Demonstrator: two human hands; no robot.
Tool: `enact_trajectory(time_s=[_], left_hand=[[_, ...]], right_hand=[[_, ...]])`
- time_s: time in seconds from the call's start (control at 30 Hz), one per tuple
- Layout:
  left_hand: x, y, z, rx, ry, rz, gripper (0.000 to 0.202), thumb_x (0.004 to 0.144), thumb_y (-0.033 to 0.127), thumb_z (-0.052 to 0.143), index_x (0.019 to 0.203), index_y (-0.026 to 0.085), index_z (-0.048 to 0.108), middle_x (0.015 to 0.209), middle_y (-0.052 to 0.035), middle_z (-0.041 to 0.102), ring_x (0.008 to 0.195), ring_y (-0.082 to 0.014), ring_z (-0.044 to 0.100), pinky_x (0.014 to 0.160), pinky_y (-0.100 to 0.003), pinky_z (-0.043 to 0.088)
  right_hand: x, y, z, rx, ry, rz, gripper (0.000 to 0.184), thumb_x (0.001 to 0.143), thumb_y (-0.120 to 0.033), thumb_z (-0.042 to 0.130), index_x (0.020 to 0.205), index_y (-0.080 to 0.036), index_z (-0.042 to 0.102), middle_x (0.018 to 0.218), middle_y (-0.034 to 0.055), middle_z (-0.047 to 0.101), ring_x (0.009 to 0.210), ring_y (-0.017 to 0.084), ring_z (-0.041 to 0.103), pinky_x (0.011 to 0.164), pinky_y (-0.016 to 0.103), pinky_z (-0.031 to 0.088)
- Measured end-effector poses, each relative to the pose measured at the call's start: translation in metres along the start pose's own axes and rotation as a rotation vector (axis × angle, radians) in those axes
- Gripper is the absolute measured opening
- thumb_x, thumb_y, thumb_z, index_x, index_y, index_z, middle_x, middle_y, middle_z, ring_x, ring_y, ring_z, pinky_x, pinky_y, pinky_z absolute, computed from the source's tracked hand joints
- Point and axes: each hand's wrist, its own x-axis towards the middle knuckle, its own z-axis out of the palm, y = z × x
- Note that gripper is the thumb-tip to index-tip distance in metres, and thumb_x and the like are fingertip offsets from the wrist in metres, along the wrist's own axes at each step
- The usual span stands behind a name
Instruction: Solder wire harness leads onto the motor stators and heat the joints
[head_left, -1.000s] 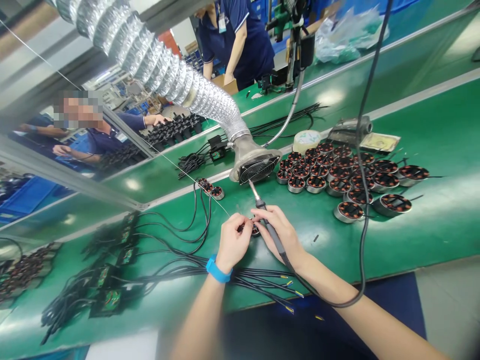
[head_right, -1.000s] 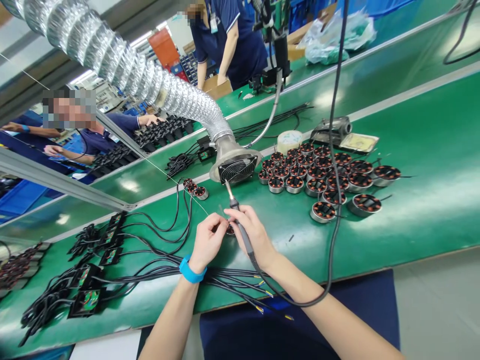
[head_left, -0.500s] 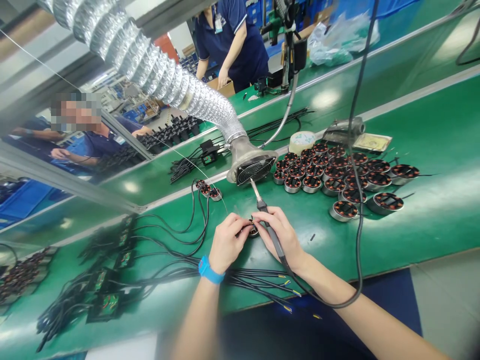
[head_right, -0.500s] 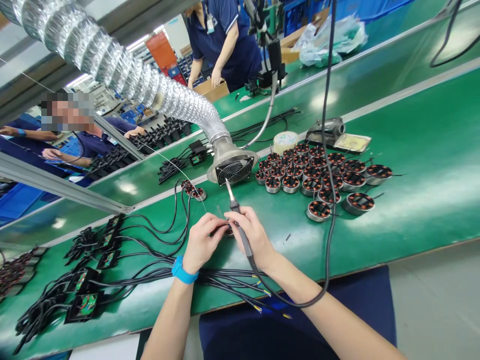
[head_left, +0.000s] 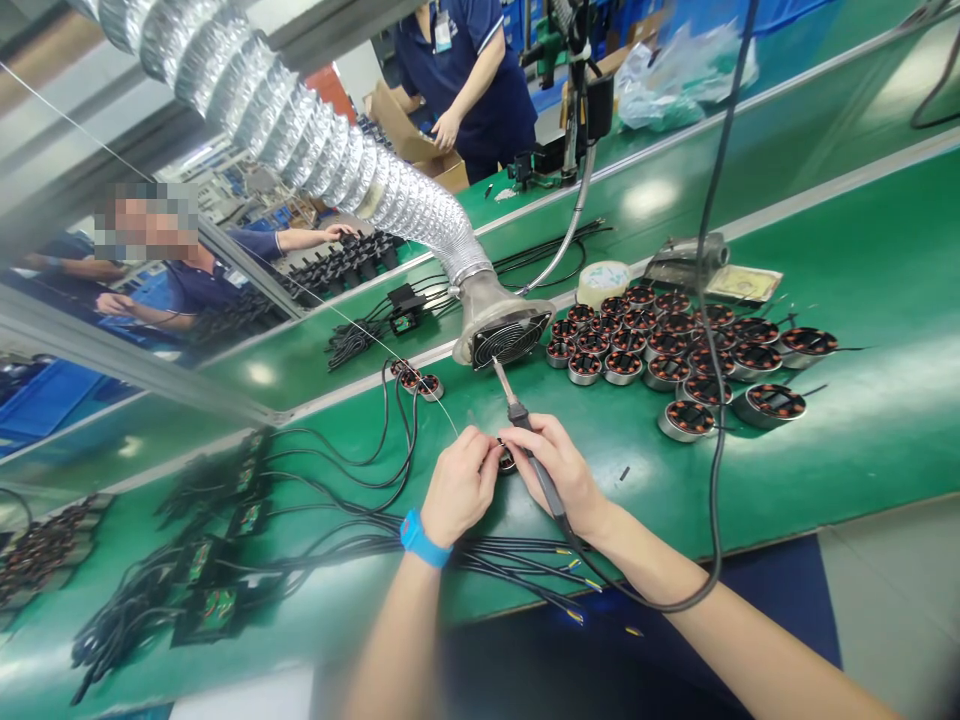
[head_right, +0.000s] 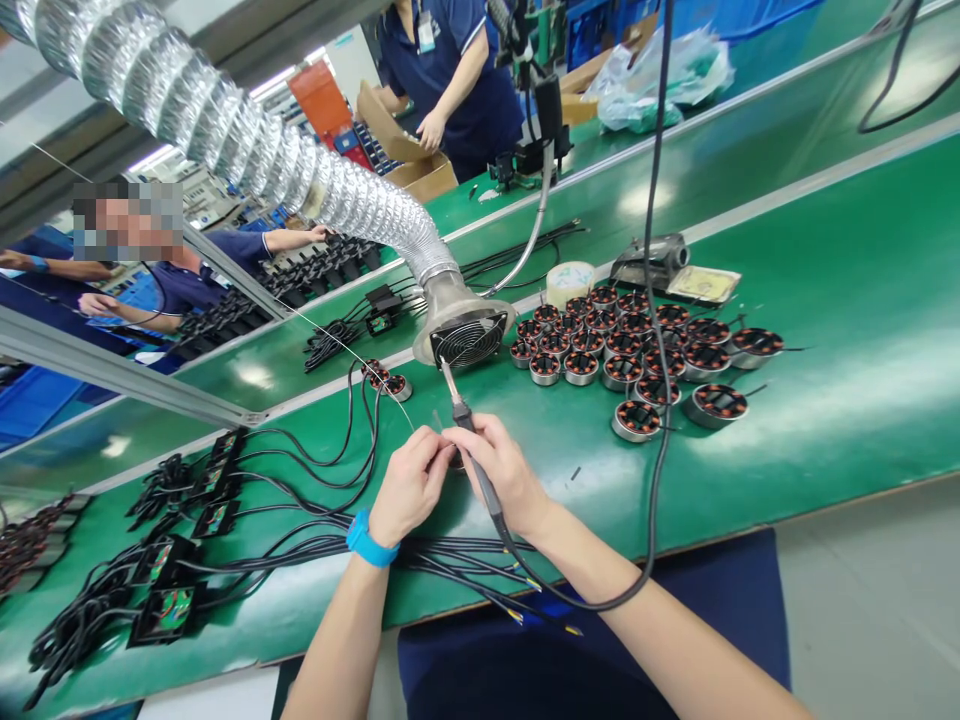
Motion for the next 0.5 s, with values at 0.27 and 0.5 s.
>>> enact_trajectory(time_s=[0.27, 0.5], left_hand=[[-0.0009, -0.0012, 0.001, 0.055, -0.004, -0.008, 0.023, 0.105, 0.024, 0.04, 0.087, 0.02, 0.054, 0.084, -0.0025, 0.053, 0.075, -0.0158, 0.051, 0.069, -0.029, 0.041], [0.0019, -0.0031, 0.0013, -0.103, 0.04, -0.05, 0.024, 0.103, 0.022, 0.046, 0.081, 0.02, 0.052, 0.079, -0.0007, 0.052, 0.073, -0.014, 0.051, 0.067, -0.027, 0.04]], right_hand=[[0.0014, 0.0006, -0.0018, 0.045, -0.015, 0.046, 0.051, 0.096, -0.006, 0.053, 0.138, -0.033, 0.054, 0.112, 0.0064, 0.054, 0.095, 0.016, 0.064, 0.083, 0.028, 0.062], [-0.0029, 0.0047, -0.0017, 0.009, -0.129, -0.003, 0.054, 0.098, -0.009, 0.048, 0.146, -0.032, 0.047, 0.117, 0.0078, 0.053, 0.103, 0.019, 0.063, 0.086, 0.031, 0.061]])
